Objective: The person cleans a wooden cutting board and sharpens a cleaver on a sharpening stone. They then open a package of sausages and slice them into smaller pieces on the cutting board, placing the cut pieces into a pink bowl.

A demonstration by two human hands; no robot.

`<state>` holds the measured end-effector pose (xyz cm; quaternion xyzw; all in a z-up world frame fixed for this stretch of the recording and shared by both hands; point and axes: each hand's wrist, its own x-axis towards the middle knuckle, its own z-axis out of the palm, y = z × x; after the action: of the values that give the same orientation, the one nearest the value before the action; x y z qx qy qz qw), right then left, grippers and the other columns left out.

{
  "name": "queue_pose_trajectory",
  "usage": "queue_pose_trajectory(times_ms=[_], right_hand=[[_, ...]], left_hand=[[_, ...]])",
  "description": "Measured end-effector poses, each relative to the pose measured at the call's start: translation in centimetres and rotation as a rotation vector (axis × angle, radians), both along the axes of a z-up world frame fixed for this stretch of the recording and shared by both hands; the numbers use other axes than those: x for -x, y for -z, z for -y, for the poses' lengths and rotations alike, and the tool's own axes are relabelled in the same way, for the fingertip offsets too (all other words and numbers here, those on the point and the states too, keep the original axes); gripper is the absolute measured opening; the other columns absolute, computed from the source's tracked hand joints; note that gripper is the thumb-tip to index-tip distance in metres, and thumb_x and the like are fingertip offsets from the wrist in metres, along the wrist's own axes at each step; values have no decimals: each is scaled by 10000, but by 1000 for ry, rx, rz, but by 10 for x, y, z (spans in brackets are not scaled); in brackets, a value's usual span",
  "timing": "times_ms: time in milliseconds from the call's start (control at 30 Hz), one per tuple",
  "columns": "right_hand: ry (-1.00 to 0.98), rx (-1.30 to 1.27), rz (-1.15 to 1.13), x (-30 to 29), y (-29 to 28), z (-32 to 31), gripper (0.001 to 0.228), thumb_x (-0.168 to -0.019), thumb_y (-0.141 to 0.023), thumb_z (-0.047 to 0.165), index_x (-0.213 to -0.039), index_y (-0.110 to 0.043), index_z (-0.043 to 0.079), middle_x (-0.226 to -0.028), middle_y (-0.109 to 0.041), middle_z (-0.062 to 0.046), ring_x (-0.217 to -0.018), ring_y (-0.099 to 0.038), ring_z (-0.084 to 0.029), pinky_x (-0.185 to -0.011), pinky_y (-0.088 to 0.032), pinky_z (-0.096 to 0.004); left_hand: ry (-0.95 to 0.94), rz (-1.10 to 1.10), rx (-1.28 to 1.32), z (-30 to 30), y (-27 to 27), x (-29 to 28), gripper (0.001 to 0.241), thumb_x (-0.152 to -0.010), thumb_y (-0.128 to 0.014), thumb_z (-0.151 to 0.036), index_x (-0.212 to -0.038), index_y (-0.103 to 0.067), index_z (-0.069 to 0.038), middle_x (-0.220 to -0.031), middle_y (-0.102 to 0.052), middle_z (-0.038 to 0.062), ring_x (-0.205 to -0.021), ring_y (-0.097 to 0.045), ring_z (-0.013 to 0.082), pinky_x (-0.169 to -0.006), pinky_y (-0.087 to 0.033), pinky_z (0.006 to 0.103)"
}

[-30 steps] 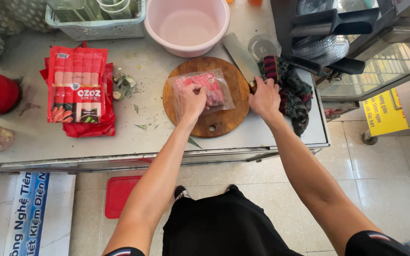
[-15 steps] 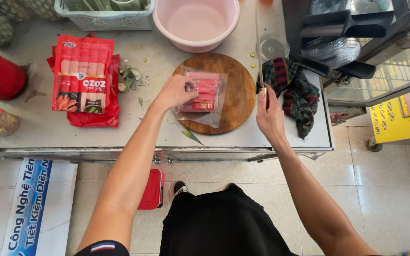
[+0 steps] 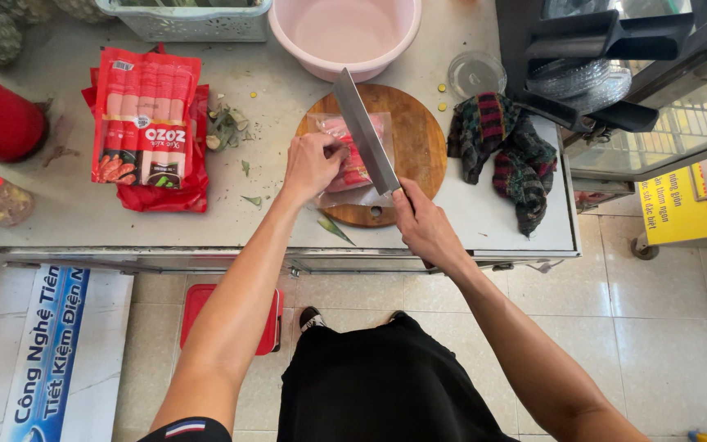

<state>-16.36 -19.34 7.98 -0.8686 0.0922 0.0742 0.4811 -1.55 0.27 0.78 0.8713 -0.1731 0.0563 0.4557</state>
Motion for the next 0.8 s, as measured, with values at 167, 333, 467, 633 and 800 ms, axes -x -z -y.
queue_pose_trajectory(times_ms=[167,333,467,633,800], right_hand=[[-24,64,-11,20,-1,4,429,-1059,-443,383,-1413,-516,152,-674,-657,-114,-631,-679,-220,-631,-530,-386],[19,42,-101,9,0,-6,435,-1043,-425,376,-1421,-511,178,-685,-630,-126,-601,-647,-257,-599,-528,-425],[-22,25,108,0,3,-12,409,-1078,-441,361,-1411,-515,136,-742,-670,-90,-632,-670,-219,-632,-526,-385],[15,23,-130,47,7,-2,420,-1045,-443,345,-1410,-529,155,-662,-601,-105,-576,-611,-215,-569,-508,-392],[-36,52,-146,71,7,9,465,-1037,-438,335,-1463,-488,154,-623,-575,-73,-546,-571,-165,-555,-486,-365]], left_hand=[[-16,92,40,2,-2,6,141,-828,-773,-172,-915,-808,-67,-819,-751,153,-729,-733,306,-709,-563,383],[-1,139,78,1,4,10,123,-839,-766,-138,-924,-796,-55,-861,-753,133,-759,-731,290,-717,-559,376],[4,99,174,-2,7,13,111,-853,-763,-106,-934,-781,-33,-880,-748,138,-748,-727,250,-698,-556,337],[51,46,291,-10,19,14,127,-930,-751,-83,-979,-737,32,-887,-729,109,-758,-696,172,-713,-548,295],[152,-322,631,-27,30,19,128,-977,-683,-86,-1052,-713,13,-941,-731,14,-854,-716,87,-787,-592,256]])
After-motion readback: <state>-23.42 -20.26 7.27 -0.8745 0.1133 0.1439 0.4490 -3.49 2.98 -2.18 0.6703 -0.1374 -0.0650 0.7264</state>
